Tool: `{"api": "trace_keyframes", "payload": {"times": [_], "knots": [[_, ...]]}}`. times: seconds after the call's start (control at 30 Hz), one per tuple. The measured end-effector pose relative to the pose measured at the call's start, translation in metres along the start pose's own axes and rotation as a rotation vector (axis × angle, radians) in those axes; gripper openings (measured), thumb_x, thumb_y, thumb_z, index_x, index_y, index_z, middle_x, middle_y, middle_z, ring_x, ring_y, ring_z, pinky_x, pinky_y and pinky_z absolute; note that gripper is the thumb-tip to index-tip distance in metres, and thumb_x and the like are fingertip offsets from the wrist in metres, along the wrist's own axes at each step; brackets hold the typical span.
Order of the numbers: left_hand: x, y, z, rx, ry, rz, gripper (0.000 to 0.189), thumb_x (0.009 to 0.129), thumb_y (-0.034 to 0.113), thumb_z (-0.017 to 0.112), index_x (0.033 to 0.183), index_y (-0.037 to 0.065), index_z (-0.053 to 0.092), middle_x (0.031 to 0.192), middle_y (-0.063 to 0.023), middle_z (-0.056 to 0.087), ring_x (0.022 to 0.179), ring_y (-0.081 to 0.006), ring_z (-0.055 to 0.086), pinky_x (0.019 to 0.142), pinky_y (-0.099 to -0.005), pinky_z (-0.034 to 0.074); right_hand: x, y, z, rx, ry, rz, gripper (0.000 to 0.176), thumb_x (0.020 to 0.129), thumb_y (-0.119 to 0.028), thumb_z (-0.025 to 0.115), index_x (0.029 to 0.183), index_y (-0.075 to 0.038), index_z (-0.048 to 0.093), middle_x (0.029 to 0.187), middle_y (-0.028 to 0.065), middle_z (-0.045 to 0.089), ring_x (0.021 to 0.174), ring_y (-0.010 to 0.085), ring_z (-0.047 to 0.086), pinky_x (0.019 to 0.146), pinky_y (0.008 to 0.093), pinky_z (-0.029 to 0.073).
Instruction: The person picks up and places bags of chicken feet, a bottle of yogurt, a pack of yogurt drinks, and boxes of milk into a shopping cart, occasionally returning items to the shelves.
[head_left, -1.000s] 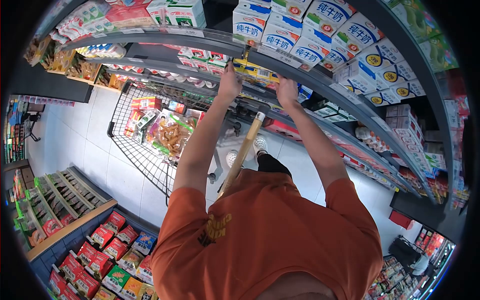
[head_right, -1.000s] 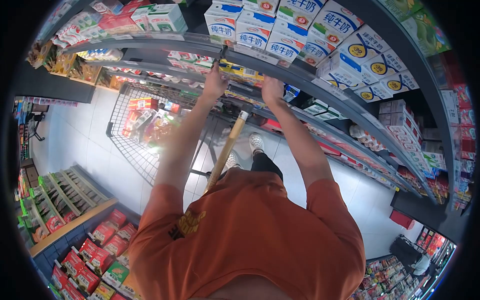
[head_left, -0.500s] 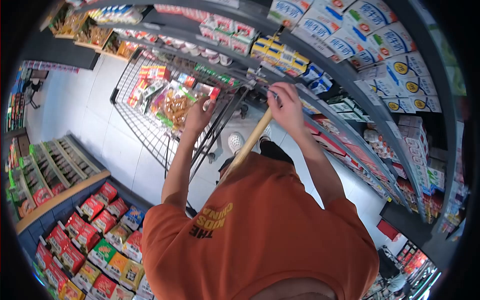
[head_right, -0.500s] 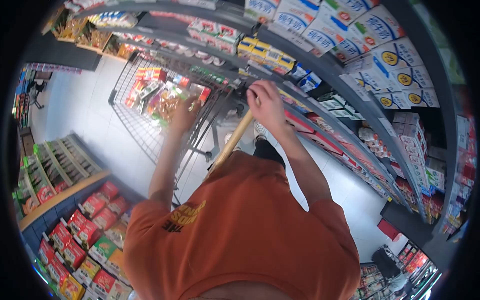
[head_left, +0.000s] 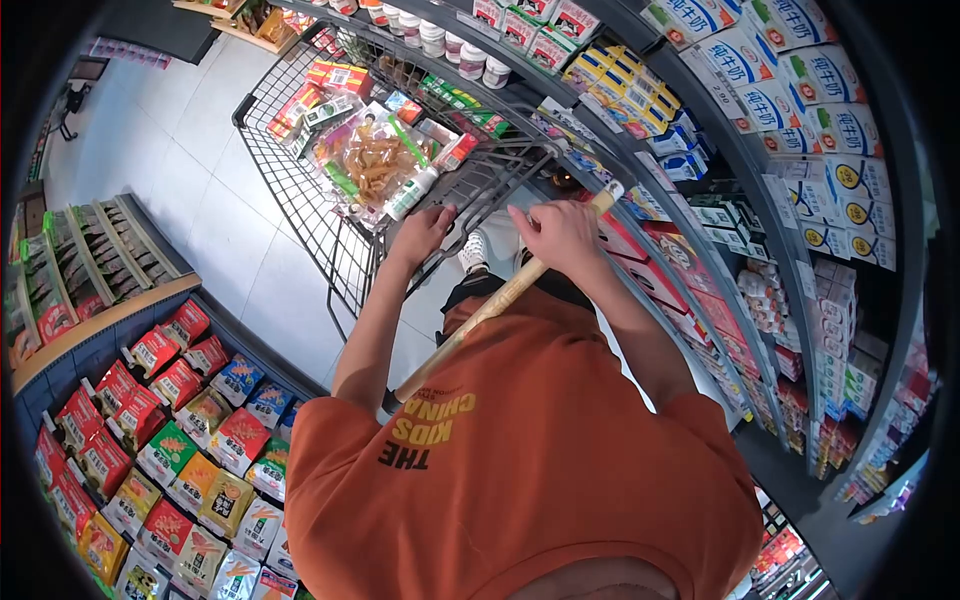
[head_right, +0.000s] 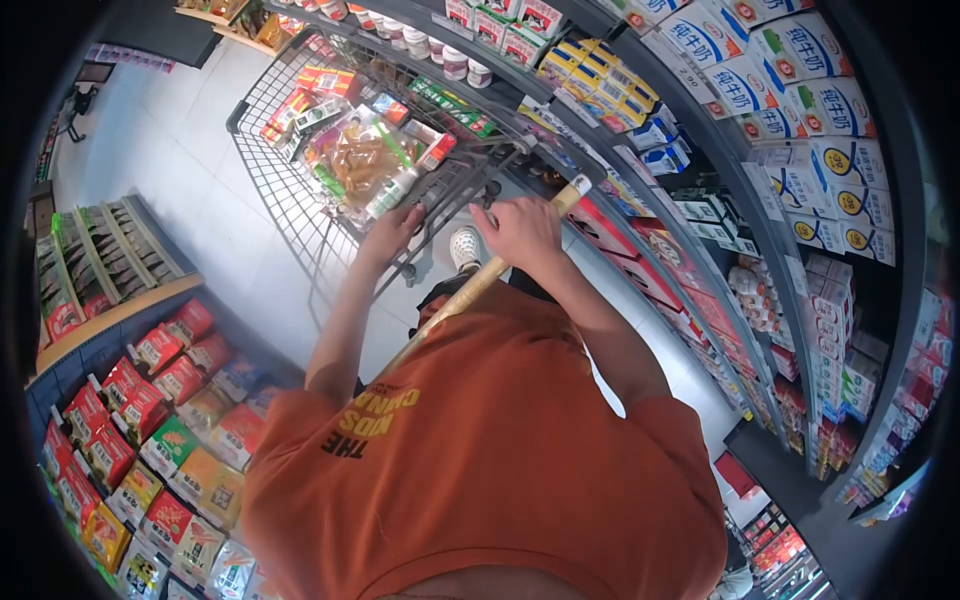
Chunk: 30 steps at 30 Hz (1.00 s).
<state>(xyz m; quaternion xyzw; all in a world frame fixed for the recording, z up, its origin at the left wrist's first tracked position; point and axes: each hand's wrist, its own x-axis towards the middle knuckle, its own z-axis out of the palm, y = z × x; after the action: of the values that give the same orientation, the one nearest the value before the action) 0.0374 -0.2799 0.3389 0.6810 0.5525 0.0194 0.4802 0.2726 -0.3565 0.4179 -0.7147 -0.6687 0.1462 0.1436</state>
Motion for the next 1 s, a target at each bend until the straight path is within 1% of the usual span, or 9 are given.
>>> {"api": "trace_keyframes", "payload": {"times": [0.13, 0.27, 0.47, 0.57, 0.67, 0.77, 0.87, 0.97, 1.0], "knots": [[-0.012, -0.006, -0.001, -0.006, 0.017, 0.008, 0.057, 0.101, 0.053, 0.041, 0.110, 0.004, 0.067, 0.096, -0.0249, 0.069, 0.099, -0.0441, 0.064, 0.088, -0.0471, 0.048, -0.011, -0.013, 0.002, -0.047, -0.120, 0.016, 0.047, 0.091, -0.043, 0.060, 0.062, -0.006, 0.068, 0.062, 0.0177, 0.065, 0.063, 0.0382, 0.066, 0.064, 0.0487, 0.050], [-0.002, -0.030, 0.001, 0.062, -0.050, 0.003, 0.056, 0.100, 0.053, 0.043, 0.115, 0.006, 0.067, 0.097, -0.0242, 0.070, 0.100, -0.0429, 0.065, 0.088, -0.0460, 0.049, -0.019, -0.020, 0.009, -0.068, -0.216, 0.042, 0.046, 0.091, -0.041, 0.060, 0.068, -0.003, 0.072, 0.066, 0.0206, 0.067, 0.066, 0.0387, 0.068, 0.067, 0.0487, 0.052], [-0.006, -0.036, -0.003, 0.006, -0.028, 0.006, 0.049, 0.099, 0.048, 0.048, 0.116, 0.006, 0.068, 0.100, -0.0211, 0.071, 0.100, -0.0384, 0.067, 0.088, -0.0433, 0.050, -0.021, -0.030, 0.007, -0.097, -0.324, 0.073, 0.042, 0.090, -0.037, 0.060, 0.072, -0.001, 0.072, 0.073, 0.0206, 0.069, 0.072, 0.0380, 0.069, 0.071, 0.0488, 0.052], [-0.006, -0.033, -0.005, 0.009, -0.037, -0.021, 0.046, 0.098, 0.044, 0.050, 0.117, 0.006, 0.068, 0.100, -0.0202, 0.071, 0.100, -0.0367, 0.067, 0.088, -0.0423, 0.050, -0.016, -0.031, 0.005, -0.120, -0.424, 0.090, 0.037, 0.089, -0.033, 0.060, 0.075, -0.002, 0.073, 0.077, 0.0204, 0.070, 0.077, 0.0376, 0.070, 0.075, 0.0477, 0.052], [0.000, -0.042, -0.001, -0.009, -0.041, 0.009, 0.043, 0.097, 0.041, 0.052, 0.118, 0.007, 0.068, 0.101, -0.0203, 0.071, 0.100, -0.0357, 0.068, 0.089, -0.0415, 0.051, -0.013, -0.030, 0.003, -0.140, -0.470, 0.063, 0.033, 0.088, -0.030, 0.059, 0.079, -0.002, 0.074, 0.082, 0.0203, 0.071, 0.082, 0.0369, 0.070, 0.080, 0.0464, 0.052], [0.003, -0.047, 0.001, 0.002, -0.031, 0.012, 0.041, 0.096, 0.038, 0.053, 0.118, 0.007, 0.068, 0.101, -0.0205, 0.071, 0.099, -0.0356, 0.068, 0.089, -0.0408, 0.051, -0.012, -0.030, 0.003, -0.153, -0.481, 0.063, 0.031, 0.087, -0.028, 0.059, 0.082, -0.001, 0.074, 0.085, 0.0205, 0.072, 0.086, 0.0362, 0.070, 0.081, 0.0459, 0.052], [0.001, -0.045, 0.001, -0.041, -0.001, 0.015, 0.040, 0.095, 0.037, 0.055, 0.116, 0.006, 0.069, 0.103, -0.0221, 0.071, 0.099, -0.0375, 0.068, 0.089, -0.0417, 0.051, -0.013, -0.031, 0.003, -0.143, -0.480, 0.074, 0.032, 0.087, -0.029, 0.059, 0.082, -0.001, 0.074, 0.086, 0.0208, 0.072, 0.086, 0.0362, 0.070, 0.081, 0.0461, 0.052], [0.009, -0.046, -0.001, 0.171, 0.042, 0.042, 0.039, 0.093, 0.037, 0.059, 0.115, 0.005, 0.069, 0.105, -0.0248, 0.070, 0.101, -0.0395, 0.067, 0.090, -0.0436, 0.052, -0.013, -0.031, 0.002, -0.131, -0.450, 0.084, 0.032, 0.087, -0.029, 0.060, 0.081, 0.000, 0.074, 0.084, 0.0209, 0.071, 0.085, 0.0362, 0.070, 0.081, 0.0459, 0.052], [0.014, -0.047, -0.002, 0.186, 0.067, 0.059, 0.040, 0.092, 0.036, 0.061, 0.114, 0.005, 0.069, 0.106, -0.0256, 0.069, 0.102, -0.0398, 0.067, 0.090, -0.0442, 0.052, -0.013, -0.031, 0.001, -0.122, -0.444, 0.086, 0.032, 0.087, -0.029, 0.060, 0.080, 0.000, 0.073, 0.084, 0.0210, 0.071, 0.085, 0.0363, 0.070, 0.081, 0.0459, 0.052]]}}
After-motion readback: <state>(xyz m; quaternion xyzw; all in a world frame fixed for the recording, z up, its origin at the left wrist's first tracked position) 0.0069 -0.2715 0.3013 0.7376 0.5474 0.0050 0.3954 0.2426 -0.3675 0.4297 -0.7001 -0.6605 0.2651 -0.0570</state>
